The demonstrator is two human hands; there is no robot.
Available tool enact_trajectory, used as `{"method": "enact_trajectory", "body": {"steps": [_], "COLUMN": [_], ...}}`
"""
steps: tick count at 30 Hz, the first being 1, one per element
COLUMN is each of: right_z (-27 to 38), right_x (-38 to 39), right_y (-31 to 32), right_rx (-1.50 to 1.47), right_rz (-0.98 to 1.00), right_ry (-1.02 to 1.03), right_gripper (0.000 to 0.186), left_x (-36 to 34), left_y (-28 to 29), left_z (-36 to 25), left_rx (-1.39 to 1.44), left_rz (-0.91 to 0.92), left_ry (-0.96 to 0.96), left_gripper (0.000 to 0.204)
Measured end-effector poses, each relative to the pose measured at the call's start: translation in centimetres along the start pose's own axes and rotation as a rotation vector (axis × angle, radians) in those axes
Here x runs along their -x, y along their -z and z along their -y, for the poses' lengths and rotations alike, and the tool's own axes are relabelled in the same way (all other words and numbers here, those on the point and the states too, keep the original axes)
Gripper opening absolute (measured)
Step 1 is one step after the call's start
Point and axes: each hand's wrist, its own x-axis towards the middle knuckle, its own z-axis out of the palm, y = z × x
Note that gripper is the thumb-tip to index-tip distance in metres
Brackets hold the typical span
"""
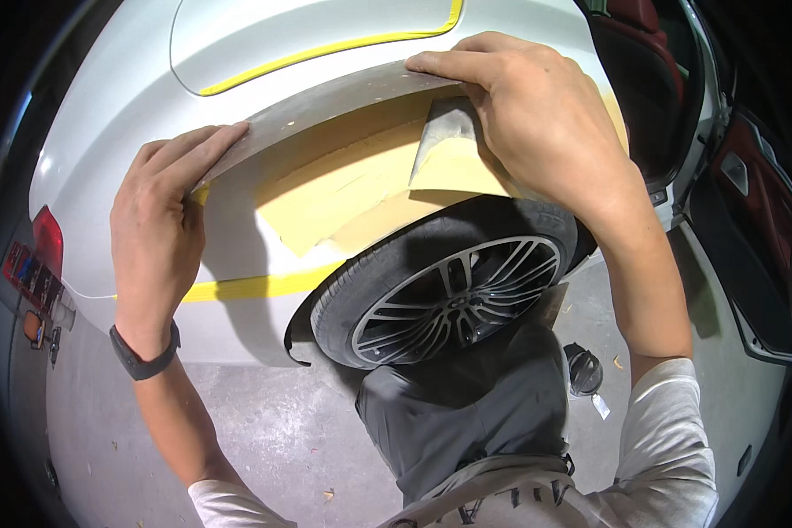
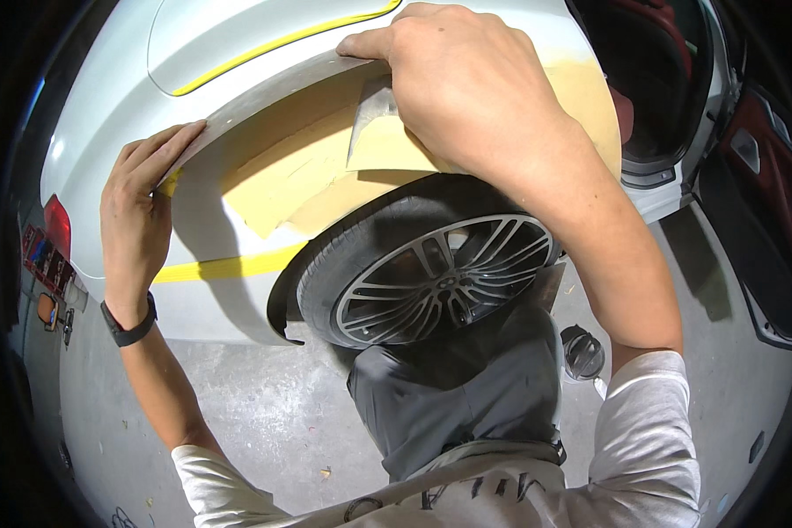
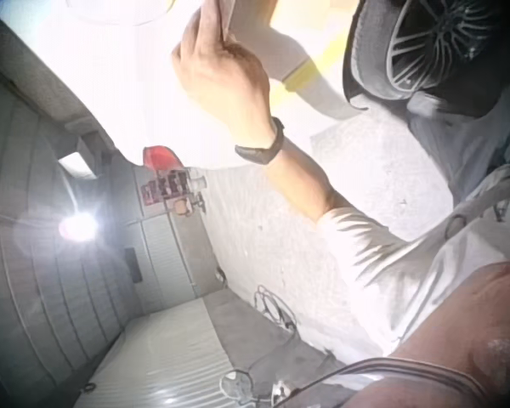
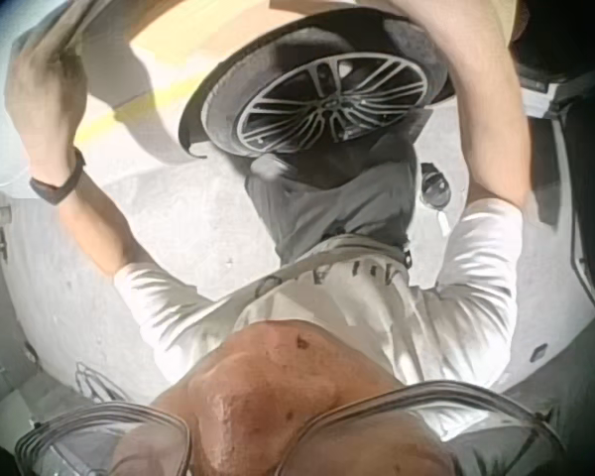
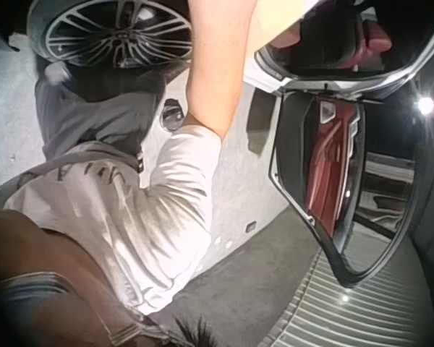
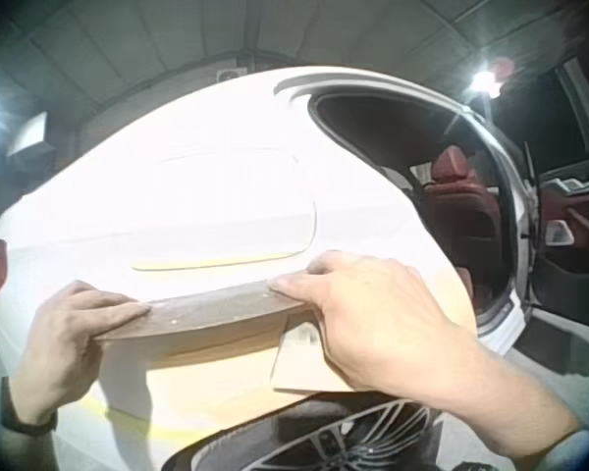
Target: The person scoops yellow body filler from a can onto a metal spreader and applies it to the rear wheel arch of a white car. They use the spreader to smooth the filler over the surface, then use a sanding block to level the applied material.
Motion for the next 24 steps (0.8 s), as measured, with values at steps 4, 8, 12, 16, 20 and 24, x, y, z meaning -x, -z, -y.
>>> {"method": "enact_trajectory", "body": {"steps": [4, 8, 12, 16, 20, 24], "right_z": [0.3, 0.6, 1.1, 1.5, 2.0, 2.6], "right_x": [0.7, 2.1, 4.1, 6.3, 8.5, 10.4], "right_y": [-0.3, -0.7, -1.1, -1.2, -1.3, -0.3], "right_rx": [0.007, -0.019, -0.107, -0.151, -0.12, -0.117], "right_rz": [-0.003, -0.027, -0.019, 0.026, 0.046, 0.18], "right_ry": [0.007, -0.03, -0.092, -0.138, -0.126, -0.213], "right_gripper": [0.039, 0.042, 0.051, 0.066, 0.071, 0.068], "left_x": [0.7, 2.4, 4.9, 7.6, 10.1, 12.1], "left_y": [-0.6, -1.6, -2.9, -4.7, -7.0, -7.6], "left_z": [-0.4, -1.4, -2.9, -4.9, -7.2, -9.4], "left_rx": [-0.012, -0.064, -0.144, -0.062, -0.018, 0.066], "left_rz": [-0.031, -0.049, -0.025, -0.093, -0.193, -0.147], "left_ry": [0.006, 0.018, 0.09, 0.177, 0.2, 0.238], "left_gripper": [0.066, 0.069, 0.064, 0.059, 0.048, 0.042]}}
